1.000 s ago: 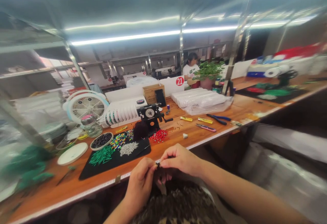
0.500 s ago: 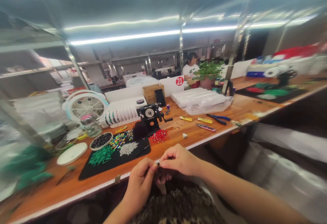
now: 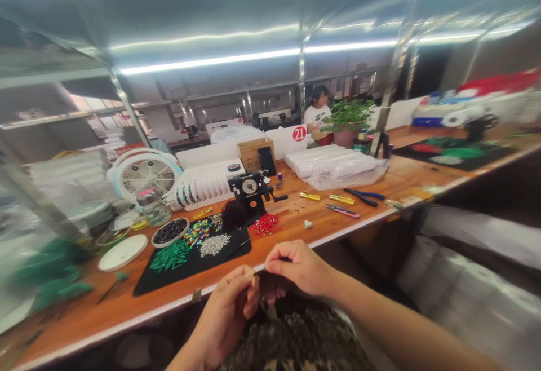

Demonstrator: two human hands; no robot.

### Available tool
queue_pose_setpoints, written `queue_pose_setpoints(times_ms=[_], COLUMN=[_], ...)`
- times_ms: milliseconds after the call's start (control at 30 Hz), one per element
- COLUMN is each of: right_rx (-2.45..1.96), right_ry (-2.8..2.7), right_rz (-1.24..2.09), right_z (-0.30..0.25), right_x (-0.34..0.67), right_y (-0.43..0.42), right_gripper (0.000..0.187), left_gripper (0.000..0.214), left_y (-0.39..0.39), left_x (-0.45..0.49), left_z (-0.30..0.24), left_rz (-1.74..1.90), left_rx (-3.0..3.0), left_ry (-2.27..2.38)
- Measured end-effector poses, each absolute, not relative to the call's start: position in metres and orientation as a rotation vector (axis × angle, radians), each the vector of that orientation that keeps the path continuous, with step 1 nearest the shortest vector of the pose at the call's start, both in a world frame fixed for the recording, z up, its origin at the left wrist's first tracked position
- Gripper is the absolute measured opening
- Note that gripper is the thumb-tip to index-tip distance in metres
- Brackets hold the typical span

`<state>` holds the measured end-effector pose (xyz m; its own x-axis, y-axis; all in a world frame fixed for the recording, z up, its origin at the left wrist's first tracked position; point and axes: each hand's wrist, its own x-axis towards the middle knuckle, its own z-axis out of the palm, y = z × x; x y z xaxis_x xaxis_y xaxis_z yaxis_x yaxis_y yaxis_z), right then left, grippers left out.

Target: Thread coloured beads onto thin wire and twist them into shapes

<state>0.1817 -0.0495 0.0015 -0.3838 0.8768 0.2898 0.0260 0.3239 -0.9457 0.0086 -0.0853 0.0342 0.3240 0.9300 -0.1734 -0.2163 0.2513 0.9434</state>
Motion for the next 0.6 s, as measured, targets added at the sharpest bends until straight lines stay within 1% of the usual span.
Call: queue_pose_setpoints(times_ms=[67, 167, 233, 267, 300, 333, 400, 467, 500, 600], right_rx=[-0.887, -0.971, -0.952, -0.93, -0.904, -0.884, -0.833, -0.746, -0.709, -0.7], right_ry=[-1.705, -1.559, -1.492, -1.514, -1.564, -1.609, -1.6, -1.472, -1.416, -1.345], right_rz=[0.832, 0.345, 0.242, 0.301, 0.436, 0.634, 1.076, 1.371, 1.444, 1.526], right_z=[0.005, 0.004, 0.001, 0.0, -0.002, -0.003, -0.004, -0.004, -0.004, -0.005], right_x=[0.184, 0.19, 0.191, 0.189, 0.187, 0.184, 0.175, 0.167, 0.164, 0.16], right_y=[-0.052, -0.06, -0.069, -0.075, -0.08, -0.084, -0.091, -0.092, -0.091, -0.088], right_gripper=[0.022, 0.029, 0.021, 0.016, 0.013, 0.014, 0.026, 0.031, 0.03, 0.027], left_gripper=[0.026, 0.026, 0.026, 0.026, 0.026, 0.026, 0.028, 0.03, 0.031, 0.032], left_y=[-0.088, -0.092, -0.094, -0.095, -0.096, -0.097, -0.1, -0.103, -0.104, -0.107], left_x=[0.008, 0.008, 0.008, 0.008, 0.008, 0.009, 0.009, 0.008, 0.008, 0.005], left_z=[0.039, 0.045, 0.046, 0.046, 0.045, 0.044, 0.041, 0.039, 0.038, 0.038], left_rz=[0.934, 0.911, 0.905, 0.903, 0.901, 0.899, 0.892, 0.882, 0.872, 0.866], left_rx=[1.022, 1.023, 0.999, 0.988, 0.981, 0.978, 0.983, 1.004, 1.021, 1.096], left_ry=[0.9, 0.91, 0.923, 0.93, 0.937, 0.944, 0.96, 0.986, 0.998, 1.034])
